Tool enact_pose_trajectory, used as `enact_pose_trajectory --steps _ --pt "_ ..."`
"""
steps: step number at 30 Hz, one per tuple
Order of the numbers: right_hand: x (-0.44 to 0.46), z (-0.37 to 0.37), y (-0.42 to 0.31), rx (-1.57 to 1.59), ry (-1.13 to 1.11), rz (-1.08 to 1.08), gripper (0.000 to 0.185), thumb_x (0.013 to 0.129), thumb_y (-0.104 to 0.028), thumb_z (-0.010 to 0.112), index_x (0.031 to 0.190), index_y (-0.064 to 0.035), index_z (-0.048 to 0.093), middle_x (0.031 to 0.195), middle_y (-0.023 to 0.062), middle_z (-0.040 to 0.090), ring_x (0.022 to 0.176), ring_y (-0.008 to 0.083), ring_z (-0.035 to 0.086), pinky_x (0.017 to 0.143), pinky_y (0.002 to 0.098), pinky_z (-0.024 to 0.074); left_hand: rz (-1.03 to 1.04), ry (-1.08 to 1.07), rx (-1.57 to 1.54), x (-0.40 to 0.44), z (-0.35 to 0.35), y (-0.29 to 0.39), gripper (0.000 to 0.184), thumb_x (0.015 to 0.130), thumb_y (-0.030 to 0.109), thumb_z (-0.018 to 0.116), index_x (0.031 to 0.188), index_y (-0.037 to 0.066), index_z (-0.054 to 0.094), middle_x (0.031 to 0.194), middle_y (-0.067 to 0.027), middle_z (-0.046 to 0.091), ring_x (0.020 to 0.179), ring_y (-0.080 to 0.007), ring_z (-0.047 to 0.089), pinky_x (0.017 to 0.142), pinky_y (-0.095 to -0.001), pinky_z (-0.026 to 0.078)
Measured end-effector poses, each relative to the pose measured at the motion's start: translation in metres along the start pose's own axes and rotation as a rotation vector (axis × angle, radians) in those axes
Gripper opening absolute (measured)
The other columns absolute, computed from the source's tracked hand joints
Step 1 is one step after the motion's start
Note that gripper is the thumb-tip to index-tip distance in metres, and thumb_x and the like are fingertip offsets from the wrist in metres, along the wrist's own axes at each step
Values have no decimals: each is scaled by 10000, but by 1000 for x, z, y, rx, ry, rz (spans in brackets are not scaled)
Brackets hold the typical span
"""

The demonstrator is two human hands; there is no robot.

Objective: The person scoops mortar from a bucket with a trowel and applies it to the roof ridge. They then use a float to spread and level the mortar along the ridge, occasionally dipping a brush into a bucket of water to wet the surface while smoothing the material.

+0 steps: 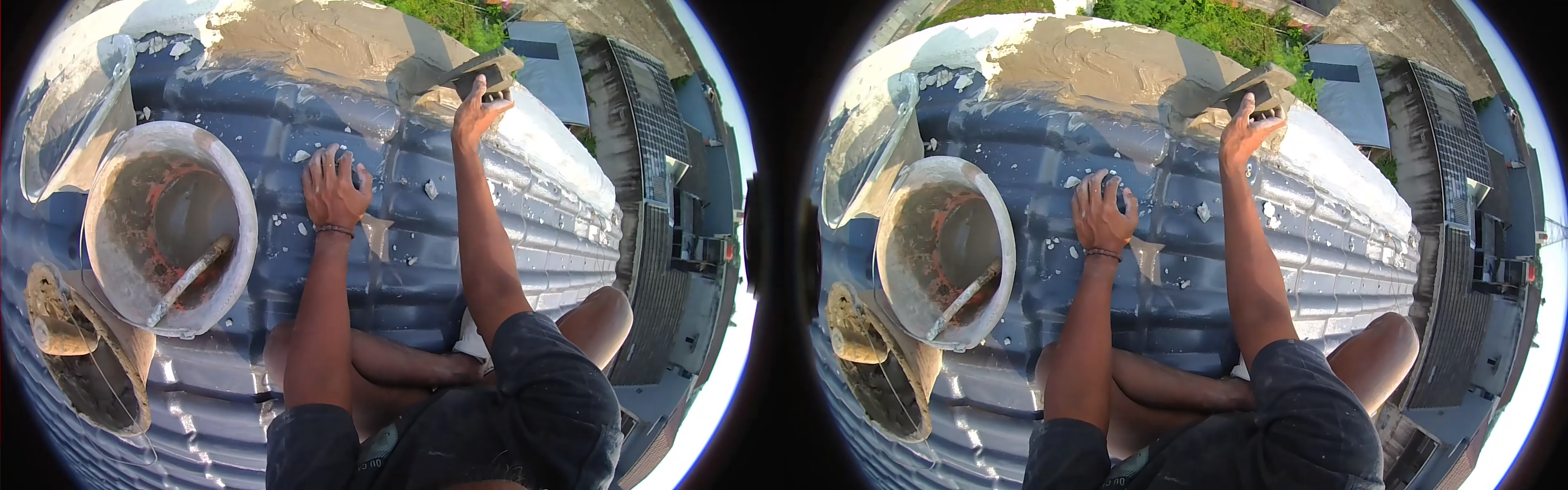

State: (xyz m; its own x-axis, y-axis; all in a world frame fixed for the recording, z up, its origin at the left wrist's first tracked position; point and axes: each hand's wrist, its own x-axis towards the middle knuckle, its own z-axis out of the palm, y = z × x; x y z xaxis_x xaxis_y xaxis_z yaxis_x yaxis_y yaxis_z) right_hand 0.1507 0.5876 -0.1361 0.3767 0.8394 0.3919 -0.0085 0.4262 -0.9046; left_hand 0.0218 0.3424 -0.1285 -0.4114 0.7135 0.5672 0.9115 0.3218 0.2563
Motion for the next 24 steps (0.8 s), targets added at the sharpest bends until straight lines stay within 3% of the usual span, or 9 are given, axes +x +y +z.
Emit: enact_pose_trajectory --steps 2,4,5,9,16,18,20,24 --pt "11 -22 -32 -76 -23 25 567 916 -261 730 1230 62 385 1146 225 558 985 251 589 857 349 502 -7 -1 -4 -1 -1 -2 226 806 208 666 985 76 702 1182 -82 624 1153 -323 567 990 -477 458" --pt "19 -43 -27 -262 -121 -53 562 906 -288 730 1204 57 401 1083 250 616 907 317 646 823 421 514 7 1 -2 -1 0 -2 226 809 212 662 983 74 701 1179 -84 624 1150 -322 568 990 -480 459" --pt "23 -53 -20 -483 -157 -118 567 867 -306 759 1168 50 436 1004 264 648 873 394 654 800 456 502 3 2 -4 -1 0 -2 226 809 212 662 983 74 701 1179 -84 624 1150 -322 568 990 -480 459" --pt "13 -54 -10 -651 -300 -109 572 816 -315 787 1127 31 454 951 300 653 900 484 628 805 500 484 6 5 -5 1 -1 -2 225 808 215 660 980 76 701 1177 -85 624 1147 -320 569 989 -485 460" --pt "28 -21 -9 -691 -261 -89 570 798 -307 796 1110 22 450 952 313 642 924 501 619 831 519 475 -3 -2 -1 -1 0 -1 219 802 210 661 972 77 700 1180 -83 625 1151 -318 570 996 -482 458" --pt "36 -22 -13 -658 -79 -135 564 792 -287 804 1098 23 446 949 295 637 918 479 623 827 513 474 -10 2 -7 -2 1 0 220 804 211 660 974 78 700 1180 -83 625 1153 -317 570 996 -480 458" --pt "34 -33 -20 -535 -102 -113 554 775 -255 816 1083 16 445 938 257 637 885 438 626 826 486 479 -11 12 -1 -1 2 -3 221 805 211 659 977 78 699 1181 -83 625 1155 -317 570 996 -479 458" --pt "21 -51 -8 -624 -257 -114 581 752 -252 827 1105 24 457 955 270 639 900 460 621 836 491 480 -4 7 -12 0 0 -3 221 803 210 661 977 80 699 1182 -81 626 1155 -316 570 987 -476 460"
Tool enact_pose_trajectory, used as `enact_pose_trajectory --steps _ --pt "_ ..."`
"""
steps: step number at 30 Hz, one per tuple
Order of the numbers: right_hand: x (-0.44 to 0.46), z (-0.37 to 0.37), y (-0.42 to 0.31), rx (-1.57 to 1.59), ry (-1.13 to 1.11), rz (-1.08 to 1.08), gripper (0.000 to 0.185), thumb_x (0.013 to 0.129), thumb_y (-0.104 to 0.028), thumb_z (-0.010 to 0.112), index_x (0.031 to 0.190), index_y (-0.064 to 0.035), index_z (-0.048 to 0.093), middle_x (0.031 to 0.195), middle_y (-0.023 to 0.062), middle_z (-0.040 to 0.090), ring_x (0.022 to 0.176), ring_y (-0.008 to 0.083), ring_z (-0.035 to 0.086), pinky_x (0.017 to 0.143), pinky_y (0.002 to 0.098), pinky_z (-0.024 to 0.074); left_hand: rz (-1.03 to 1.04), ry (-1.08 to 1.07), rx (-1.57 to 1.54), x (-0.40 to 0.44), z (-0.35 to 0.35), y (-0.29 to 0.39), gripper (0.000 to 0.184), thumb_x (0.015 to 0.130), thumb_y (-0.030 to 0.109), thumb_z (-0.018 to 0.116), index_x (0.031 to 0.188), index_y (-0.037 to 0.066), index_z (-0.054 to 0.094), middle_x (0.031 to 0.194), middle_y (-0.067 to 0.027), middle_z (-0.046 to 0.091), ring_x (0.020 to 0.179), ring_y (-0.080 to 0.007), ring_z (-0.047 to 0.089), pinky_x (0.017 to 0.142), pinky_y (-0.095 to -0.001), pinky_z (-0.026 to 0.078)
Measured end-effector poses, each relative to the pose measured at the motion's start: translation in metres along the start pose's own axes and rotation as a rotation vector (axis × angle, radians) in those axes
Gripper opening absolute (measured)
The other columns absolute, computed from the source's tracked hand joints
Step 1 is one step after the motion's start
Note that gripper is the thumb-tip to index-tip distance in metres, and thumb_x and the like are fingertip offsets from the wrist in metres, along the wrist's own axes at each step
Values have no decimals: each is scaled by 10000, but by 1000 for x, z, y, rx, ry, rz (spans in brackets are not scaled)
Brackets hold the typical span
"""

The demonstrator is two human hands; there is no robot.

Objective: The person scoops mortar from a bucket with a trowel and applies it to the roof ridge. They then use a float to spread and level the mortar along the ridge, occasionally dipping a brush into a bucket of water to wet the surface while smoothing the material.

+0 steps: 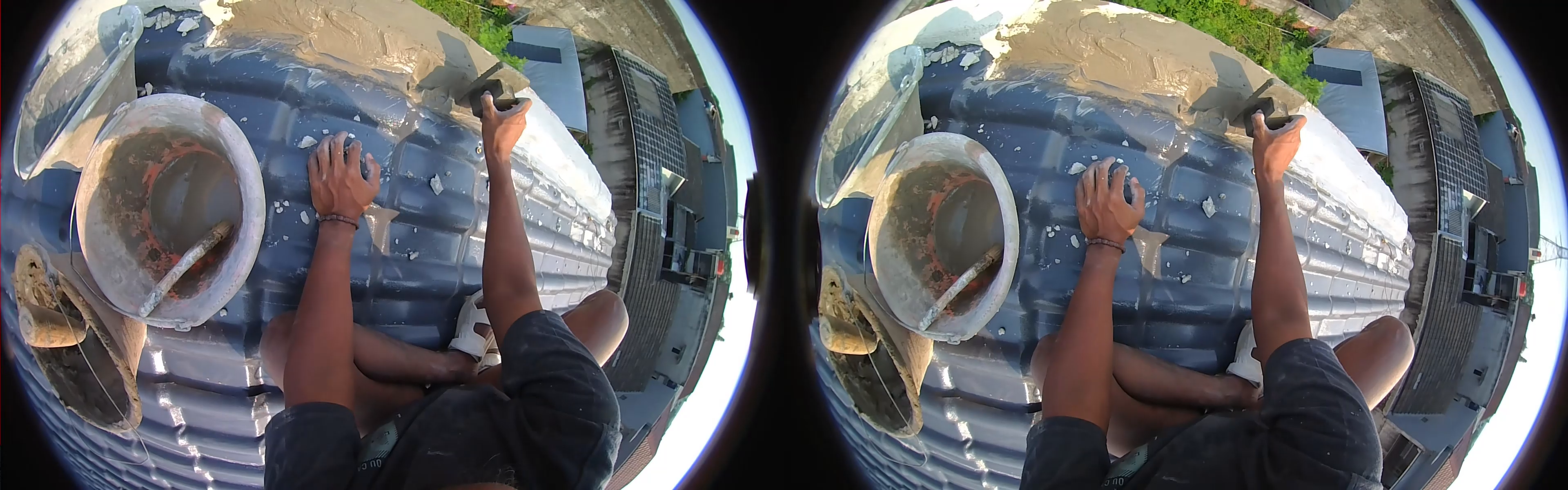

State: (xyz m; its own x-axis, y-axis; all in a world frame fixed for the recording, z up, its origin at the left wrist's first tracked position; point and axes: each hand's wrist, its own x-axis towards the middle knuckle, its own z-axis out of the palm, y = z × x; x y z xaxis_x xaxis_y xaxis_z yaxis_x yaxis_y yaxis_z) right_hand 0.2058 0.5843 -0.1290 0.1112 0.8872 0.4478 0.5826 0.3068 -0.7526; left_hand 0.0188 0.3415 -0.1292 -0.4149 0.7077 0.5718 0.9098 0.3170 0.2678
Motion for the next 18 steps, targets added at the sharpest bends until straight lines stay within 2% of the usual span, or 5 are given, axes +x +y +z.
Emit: enact_pose_trajectory --steps 8,10,11,15,18 --pt "23 11 -17 -3 136 -29 585 744 -260 832 1101 32 472 1000 291 635 933 469 617 846 496 480 -2 5 3 -1 0 2 222 801 215 662 973 80 698 1182 -81 625 1157 -318 568 984 -480 458" --pt "17 2 -24 54 63 -5 550 751 -260 824 1078 22 483 947 272 654 873 458 634 806 489 496 0 -8 4 -1 0 1 222 800 215 662 973 80 698 1181 -83 625 1156 -318 568 989 -483 455" --pt "10 3 -23 75 44 -127 535 748 -272 820 1058 12 489 905 256 666 833 449 646 779 489 506 2 -8 7 -1 0 1 222 800 215 662 973 80 698 1181 -83 625 1156 -318 568 989 -483 455" --pt "-9 18 -30 -102 -134 -40 558 741 -306 818 1062 14 493 926 290 645 876 473 632 800 502 500 8 -2 -3 -2 2 1 225 795 212 665 973 78 700 1181 -86 624 1152 -322 568 994 -487 453" --pt "9 35 -39 -80 -34 -94 551 751 -314 816 1052 14 492 943 291 637 891 480 619 803 510 489 11 -4 1 -1 0 2 225 793 210 666 971 76 700 1179 -88 624 1149 -325 568 993 -488 452"
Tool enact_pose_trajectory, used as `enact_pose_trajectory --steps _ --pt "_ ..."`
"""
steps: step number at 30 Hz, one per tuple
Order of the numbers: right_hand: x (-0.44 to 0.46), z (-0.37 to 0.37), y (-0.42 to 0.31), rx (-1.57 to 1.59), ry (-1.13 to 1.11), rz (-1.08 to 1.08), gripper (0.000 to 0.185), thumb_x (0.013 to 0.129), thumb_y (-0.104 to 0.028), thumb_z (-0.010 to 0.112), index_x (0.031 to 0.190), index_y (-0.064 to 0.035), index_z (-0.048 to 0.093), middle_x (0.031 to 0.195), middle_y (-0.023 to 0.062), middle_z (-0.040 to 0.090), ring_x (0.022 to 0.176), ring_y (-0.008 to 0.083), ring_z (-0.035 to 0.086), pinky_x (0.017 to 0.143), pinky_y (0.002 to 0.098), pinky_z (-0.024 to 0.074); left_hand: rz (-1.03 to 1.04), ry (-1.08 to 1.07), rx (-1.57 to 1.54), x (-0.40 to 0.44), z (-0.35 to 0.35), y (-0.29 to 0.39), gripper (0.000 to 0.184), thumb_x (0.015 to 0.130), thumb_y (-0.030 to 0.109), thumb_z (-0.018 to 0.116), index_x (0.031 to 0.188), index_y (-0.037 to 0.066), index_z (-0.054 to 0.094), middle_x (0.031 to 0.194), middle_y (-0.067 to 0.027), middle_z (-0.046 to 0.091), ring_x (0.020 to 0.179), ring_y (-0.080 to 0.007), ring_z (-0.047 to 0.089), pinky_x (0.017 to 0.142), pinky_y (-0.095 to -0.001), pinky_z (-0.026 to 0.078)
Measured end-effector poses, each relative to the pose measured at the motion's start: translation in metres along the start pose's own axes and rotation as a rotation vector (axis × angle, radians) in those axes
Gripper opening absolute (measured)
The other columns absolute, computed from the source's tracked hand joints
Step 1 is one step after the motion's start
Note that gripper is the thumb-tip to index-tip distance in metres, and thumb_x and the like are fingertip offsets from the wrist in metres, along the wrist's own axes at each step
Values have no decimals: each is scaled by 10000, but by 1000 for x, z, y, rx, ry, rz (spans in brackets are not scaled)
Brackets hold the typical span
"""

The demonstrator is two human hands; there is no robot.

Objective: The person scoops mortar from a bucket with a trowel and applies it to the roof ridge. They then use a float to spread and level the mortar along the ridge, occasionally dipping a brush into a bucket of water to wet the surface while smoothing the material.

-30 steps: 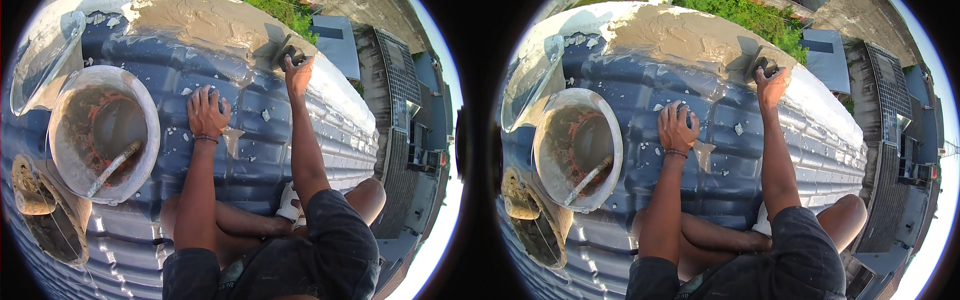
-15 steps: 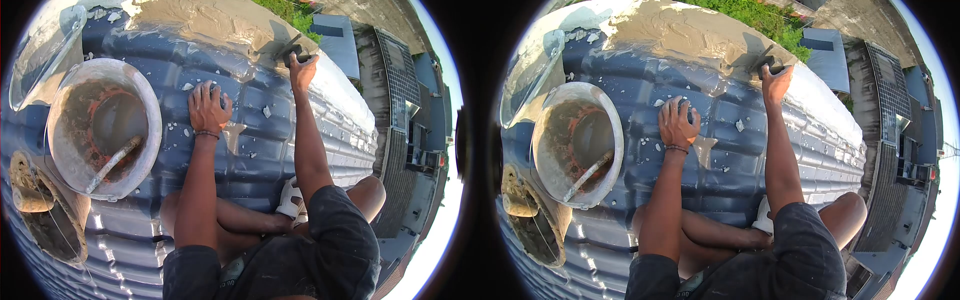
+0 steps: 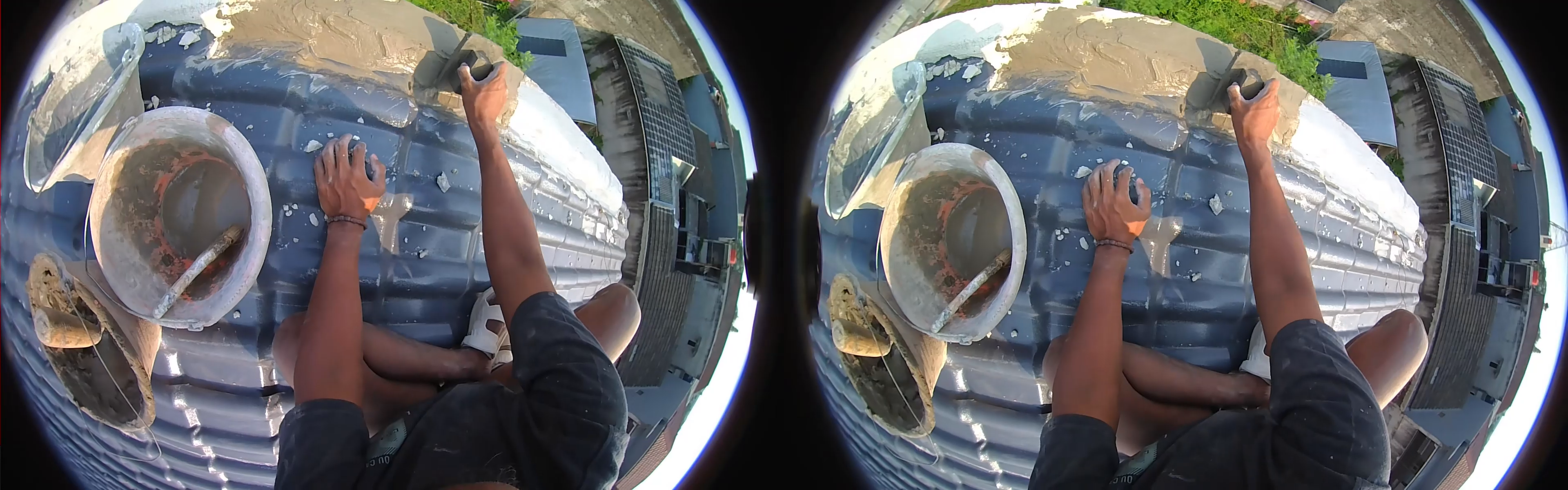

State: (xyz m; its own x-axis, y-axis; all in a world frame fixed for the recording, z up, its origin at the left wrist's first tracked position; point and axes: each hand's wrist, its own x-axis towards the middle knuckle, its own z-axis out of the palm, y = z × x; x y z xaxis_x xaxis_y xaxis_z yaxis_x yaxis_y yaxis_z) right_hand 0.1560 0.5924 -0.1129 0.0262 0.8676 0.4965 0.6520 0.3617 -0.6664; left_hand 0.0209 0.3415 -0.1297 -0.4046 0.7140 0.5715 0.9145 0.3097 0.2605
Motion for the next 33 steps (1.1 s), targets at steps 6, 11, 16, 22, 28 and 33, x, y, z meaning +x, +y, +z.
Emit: enact_pose_trajectory --steps 6,11,16,22,28,33 --pt "13 -15 0 161 248 -86 481 778 -242 816 1078 15 542 957 219 684 860 357 670 800 423 516 -12 14 0 1 0 0 223 796 210 666 971 75 696 1174 -86 624 1148 -325 567 990 -487 453" --pt "-41 -29 -16 178 -43 37 501 743 -267 827 1031 13 527 891 234 663 831 412 653 768 463 509 -5 4 -6 0 0 0 222 804 211 665 978 75 695 1177 -84 622 1152 -322 564 986 -487 454" --pt "-44 8 -16 74 -29 -16 553 747 -300 827 1059 27 509 986 282 627 930 460 608 823 505 473 -6 -4 -12 0 0 -1 225 805 215 669 981 76 697 1183 -87 619 1155 -319 563 989 -486 454" --pt "-14 32 -21 47 46 -39 605 735 -334 825 1093 42 516 995 292 618 956 498 584 845 530 468 -6 7 -13 0 0 -1 226 799 210 668 976 72 695 1186 -92 619 1156 -324 563 990 -486 455" --pt "14 -1 -30 188 255 -13 541 737 -304 846 1045 9 529 961 238 661 885 418 643 804 461 494 -7 -8 -22 0 0 -2 239 799 213 663 985 68 697 1189 -97 616 1149 -328 564 982 -486 457" --pt "-17 -21 -27 110 -41 -32 487 747 -293 827 1002 0 534 877 227 664 824 419 652 749 480 500 -4 7 -15 -1 1 -3 239 801 218 657 984 70 697 1187 -101 618 1142 -328 566 979 -488 457"
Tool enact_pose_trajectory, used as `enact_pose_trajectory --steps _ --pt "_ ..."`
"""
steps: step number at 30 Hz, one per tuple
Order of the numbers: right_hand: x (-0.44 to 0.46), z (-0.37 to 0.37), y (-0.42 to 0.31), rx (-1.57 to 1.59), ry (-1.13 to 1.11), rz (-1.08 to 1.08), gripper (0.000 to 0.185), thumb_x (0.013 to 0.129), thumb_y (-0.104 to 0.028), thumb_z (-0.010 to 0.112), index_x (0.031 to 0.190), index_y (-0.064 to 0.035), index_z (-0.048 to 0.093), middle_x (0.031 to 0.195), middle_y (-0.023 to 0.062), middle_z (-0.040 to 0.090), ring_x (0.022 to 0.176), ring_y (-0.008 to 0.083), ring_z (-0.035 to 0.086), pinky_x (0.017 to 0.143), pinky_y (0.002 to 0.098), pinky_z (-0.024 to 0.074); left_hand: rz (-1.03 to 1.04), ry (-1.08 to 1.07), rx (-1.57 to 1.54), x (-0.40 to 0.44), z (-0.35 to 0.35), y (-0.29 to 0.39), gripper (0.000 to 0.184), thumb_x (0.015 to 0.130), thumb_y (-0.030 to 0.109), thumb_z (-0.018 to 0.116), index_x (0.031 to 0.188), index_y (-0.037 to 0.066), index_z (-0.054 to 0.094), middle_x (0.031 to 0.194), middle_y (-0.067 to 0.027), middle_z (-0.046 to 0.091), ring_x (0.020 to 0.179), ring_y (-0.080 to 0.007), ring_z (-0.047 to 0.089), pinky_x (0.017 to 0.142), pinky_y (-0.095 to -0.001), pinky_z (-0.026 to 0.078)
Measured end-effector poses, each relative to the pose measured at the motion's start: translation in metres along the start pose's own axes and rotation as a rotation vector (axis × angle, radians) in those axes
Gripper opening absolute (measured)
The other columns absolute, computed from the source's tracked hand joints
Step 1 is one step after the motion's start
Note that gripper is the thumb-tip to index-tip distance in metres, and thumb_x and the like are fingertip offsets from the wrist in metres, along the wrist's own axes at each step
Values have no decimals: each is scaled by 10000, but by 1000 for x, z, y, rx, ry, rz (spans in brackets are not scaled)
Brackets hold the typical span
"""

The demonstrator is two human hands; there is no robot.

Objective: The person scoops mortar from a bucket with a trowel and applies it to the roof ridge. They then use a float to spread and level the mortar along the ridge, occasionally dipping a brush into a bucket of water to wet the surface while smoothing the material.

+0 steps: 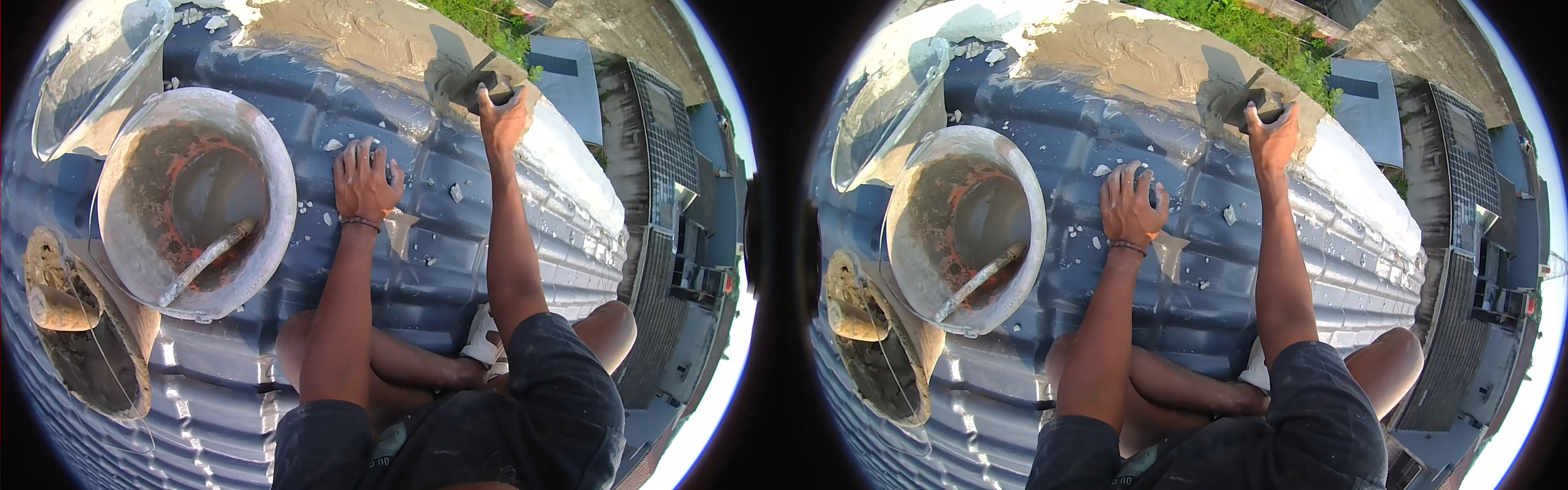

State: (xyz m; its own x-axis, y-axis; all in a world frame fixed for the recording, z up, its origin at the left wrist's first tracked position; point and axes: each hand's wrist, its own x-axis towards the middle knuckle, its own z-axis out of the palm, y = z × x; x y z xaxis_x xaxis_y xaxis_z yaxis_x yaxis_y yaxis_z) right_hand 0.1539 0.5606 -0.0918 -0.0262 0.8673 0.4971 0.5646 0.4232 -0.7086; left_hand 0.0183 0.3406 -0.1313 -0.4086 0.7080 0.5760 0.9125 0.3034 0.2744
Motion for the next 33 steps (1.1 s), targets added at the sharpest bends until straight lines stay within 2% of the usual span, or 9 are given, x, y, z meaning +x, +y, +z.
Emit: enact_pose_trajectory --steps 7,12,17,19,22,27,29,30,33 --pt "26 49 -1 36 17 -43 530 745 -315 823 1008 19 507 926 287 637 873 476 623 775 500 492 -2 6 3 0 0 1 234 800 220 655 979 77 699 1175 -97 622 1140 -320 568 977 -482 459" --pt "89 52 -18 83 287 -199 573 773 -374 821 1015 23 485 892 259 656 837 454 635 769 496 497 4 1 11 -1 -1 1 230 796 219 659 971 77 700 1181 -93 615 1149 -315 563 978 -472 460" --pt "62 17 -23 -28 73 -107 586 754 -390 823 1036 32 530 891 261 690 854 439 671 789 460 518 -10 -2 -9 2 -2 -1 232 791 217 658 964 69 702 1190 -96 607 1153 -312 556 977 -470 460" --pt "35 16 -12 -92 -143 -58 534 741 -338 827 1032 -16 517 900 251 679 862 441 663 780 489 512 -13 -5 -19 2 -3 0 234 786 215 656 957 62 703 1180 -103 610 1150 -314 556 976 -469 460" --pt "13 35 -3 -85 -103 -21 559 751 -335 818 1055 2 494 909 274 668 859 468 649 777 510 504 -15 -12 -31 1 -2 0 238 786 217 654 958 60 704 1169 -110 616 1150 -316 557 974 -466 461" --pt "47 66 -15 -76 44 -39 593 758 -345 819 1083 8 470 905 271 654 856 481 627 807 516 488 -15 -9 -28 2 -5 1 237 790 220 652 958 61 704 1168 -109 619 1148 -313 560 970 -462 461" --pt "64 76 -19 73 247 -118 600 759 -353 823 1079 13 471 932 267 647 863 467 623 818 513 484 0 1 -11 0 -3 -1 235 793 223 651 956 62 700 1172 -106 614 1147 -308 561 969 -461 460" --pt "65 67 -33 151 248 -81 614 768 -372 822 1075 38 482 915 239 651 845 419 635 807 466 489 -8 9 -7 1 -3 -1 235 793 223 651 956 62 700 1172 -106 614 1147 -308 561 969 -461 460" --pt "49 44 -47 68 78 -69 563 753 -340 824 1048 15 501 942 262 663 891 449 642 819 485 496 -28 3 -30 1 -3 -2 241 791 228 653 961 62 696 1177 -102 608 1148 -306 559 967 -461 460"
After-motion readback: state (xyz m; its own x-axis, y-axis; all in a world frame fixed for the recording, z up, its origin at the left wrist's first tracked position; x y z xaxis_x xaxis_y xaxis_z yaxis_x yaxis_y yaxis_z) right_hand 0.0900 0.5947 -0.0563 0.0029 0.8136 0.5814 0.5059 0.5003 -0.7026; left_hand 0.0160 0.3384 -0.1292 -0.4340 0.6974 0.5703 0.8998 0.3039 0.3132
